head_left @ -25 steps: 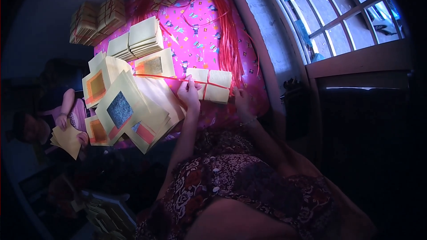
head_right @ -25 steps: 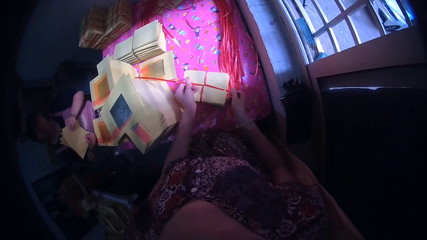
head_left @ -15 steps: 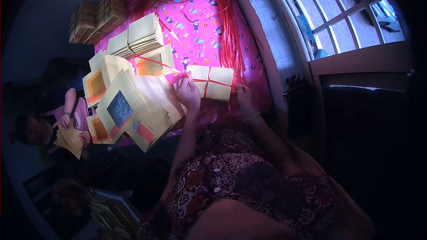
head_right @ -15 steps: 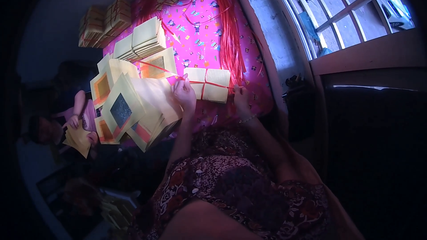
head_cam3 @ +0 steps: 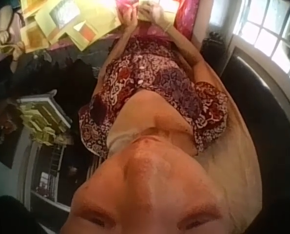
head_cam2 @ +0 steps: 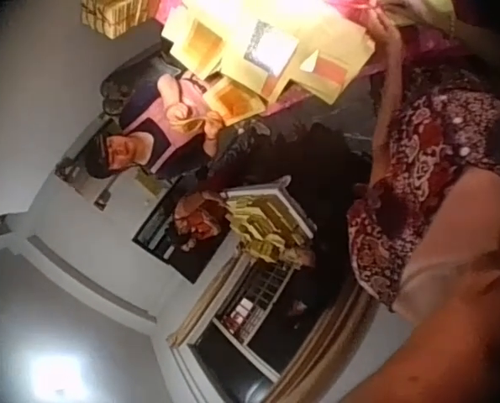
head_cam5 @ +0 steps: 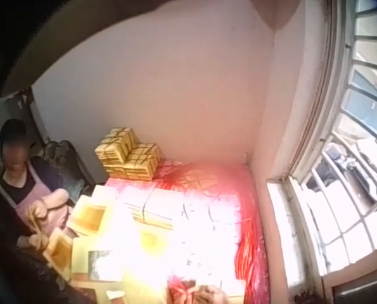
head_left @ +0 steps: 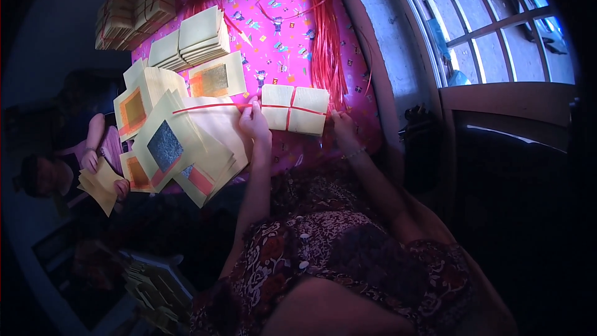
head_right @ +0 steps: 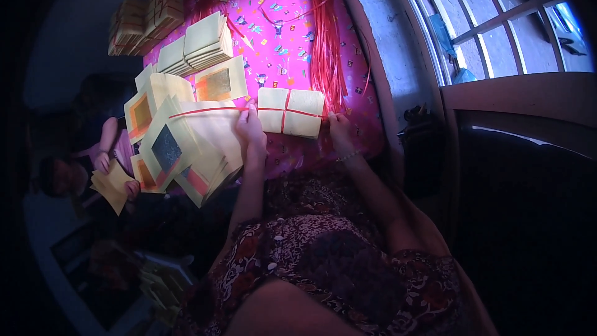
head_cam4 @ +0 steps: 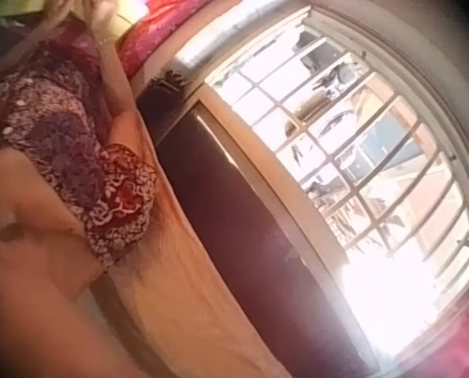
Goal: Folding and stacking sheets of joss paper and bundling them with plastic straps.
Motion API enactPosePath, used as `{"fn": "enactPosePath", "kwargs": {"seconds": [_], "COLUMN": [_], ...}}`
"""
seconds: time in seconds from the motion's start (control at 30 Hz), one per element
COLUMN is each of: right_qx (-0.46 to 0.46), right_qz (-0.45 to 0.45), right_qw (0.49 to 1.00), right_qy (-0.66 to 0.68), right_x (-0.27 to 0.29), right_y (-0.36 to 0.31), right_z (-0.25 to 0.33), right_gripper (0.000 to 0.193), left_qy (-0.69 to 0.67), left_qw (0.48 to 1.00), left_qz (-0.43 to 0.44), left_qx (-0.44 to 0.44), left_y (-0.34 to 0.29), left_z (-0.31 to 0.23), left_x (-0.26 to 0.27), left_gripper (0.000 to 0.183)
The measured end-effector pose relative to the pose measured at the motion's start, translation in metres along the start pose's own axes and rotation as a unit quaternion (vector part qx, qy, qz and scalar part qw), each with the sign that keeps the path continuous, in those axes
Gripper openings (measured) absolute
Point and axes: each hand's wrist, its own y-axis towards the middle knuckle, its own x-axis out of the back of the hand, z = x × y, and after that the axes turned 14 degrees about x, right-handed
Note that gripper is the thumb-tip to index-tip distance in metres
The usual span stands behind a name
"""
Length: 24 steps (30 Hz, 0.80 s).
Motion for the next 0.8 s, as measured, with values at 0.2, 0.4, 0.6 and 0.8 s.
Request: {"fn": "enactPosePath", "kwargs": {"seconds": [0.2,0.4,0.6,0.8], "right_qx": [-0.007,-0.052,0.033,0.074], "right_qz": [-0.013,0.034,-0.039,-0.07], "right_qw": [0.999,0.991,0.999,0.99], "right_qy": [0.052,0.116,0.003,-0.098], "right_x": [-0.006,0.014,-0.012,-0.012], "right_y": [0.004,0.016,0.017,0.016], "right_z": [-0.001,-0.006,-0.013,-0.016], "right_gripper": [0.022,0.02,0.024,0.023], "left_qy": [0.093,0.129,-0.071,-0.028], "left_qw": [0.995,0.987,0.976,0.955], "left_qz": [-0.03,-0.017,-0.027,0.065], "left_qx": [-0.031,0.094,0.203,0.289], "left_y": [0.016,0.024,0.026,0.022], "left_z": [0.01,0.012,0.017,0.011], "left_x": [0.0,0.009,0.001,0.002], "left_gripper": [0.029,0.028,0.033,0.042]}}
